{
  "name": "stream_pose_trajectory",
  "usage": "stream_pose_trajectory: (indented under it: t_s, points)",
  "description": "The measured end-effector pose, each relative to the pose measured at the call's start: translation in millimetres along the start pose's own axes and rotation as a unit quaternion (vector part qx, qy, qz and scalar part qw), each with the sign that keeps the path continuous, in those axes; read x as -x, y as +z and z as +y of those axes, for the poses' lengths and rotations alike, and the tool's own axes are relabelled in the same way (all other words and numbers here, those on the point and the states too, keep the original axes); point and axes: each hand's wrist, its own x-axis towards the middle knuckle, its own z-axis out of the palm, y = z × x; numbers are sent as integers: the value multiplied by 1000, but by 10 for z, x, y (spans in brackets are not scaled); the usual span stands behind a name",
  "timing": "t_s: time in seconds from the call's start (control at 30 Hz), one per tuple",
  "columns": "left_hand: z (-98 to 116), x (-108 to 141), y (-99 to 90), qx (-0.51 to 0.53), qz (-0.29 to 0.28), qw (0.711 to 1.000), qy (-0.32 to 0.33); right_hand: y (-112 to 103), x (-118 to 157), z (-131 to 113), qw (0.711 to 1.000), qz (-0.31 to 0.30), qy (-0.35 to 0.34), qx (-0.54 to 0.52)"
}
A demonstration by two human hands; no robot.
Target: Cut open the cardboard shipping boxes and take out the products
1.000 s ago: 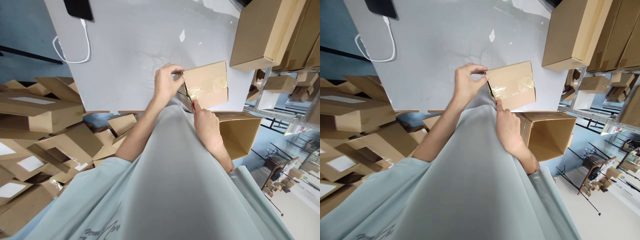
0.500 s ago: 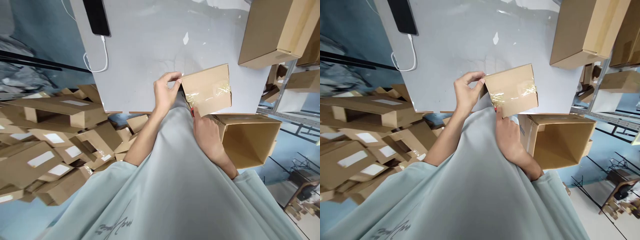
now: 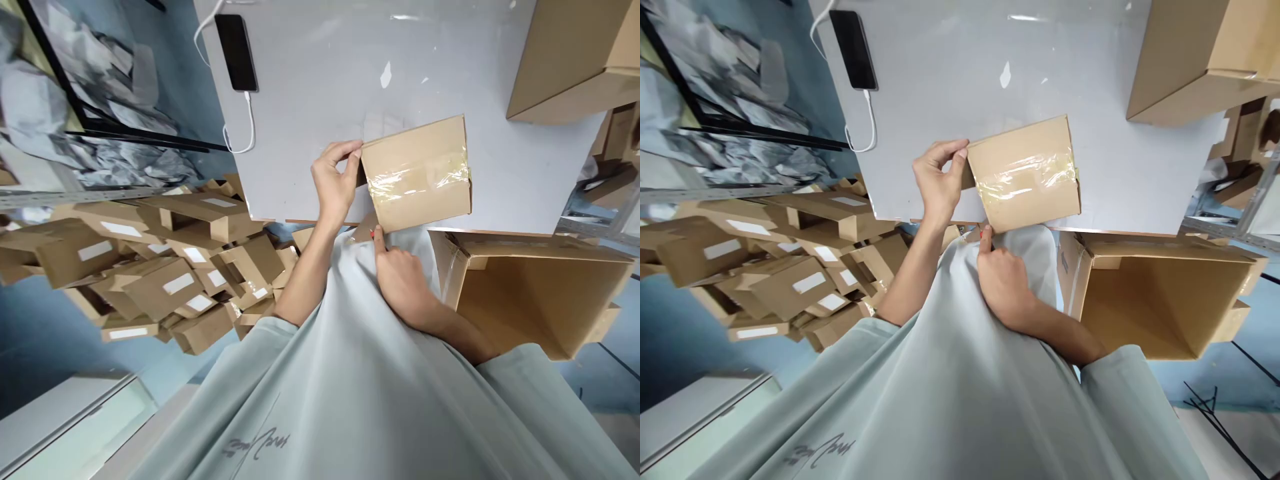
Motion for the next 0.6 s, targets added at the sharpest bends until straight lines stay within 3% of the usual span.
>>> stream_pose_trajectory:
  t_s: [0.1,0.13,0.23,0.3,0.33,0.4,0.47,0.6]
  points:
    - [-14,-48,-14,4,-4,1000,-1,-46,146,164,1000,1,-9,23]
    - [-20,-67,-24,11,-5,1000,-6,-69,179,262,999,26,-18,11]
    - [-18,-114,-45,47,14,998,-33,-113,150,718,975,210,8,-70]
    - [6,-134,-46,69,34,996,-49,-118,14,1110,924,353,71,-129]
    - [28,-141,-44,75,43,995,-52,-116,-74,1303,900,396,99,-150]
    - [107,-148,-40,68,62,995,-40,-105,-245,1626,879,424,115,-187]
    - [249,-145,-28,46,100,994,-3,-76,-365,1815,879,413,93,-220]
    - [684,-109,108,34,144,985,91,54,-406,1838,873,398,67,-276]
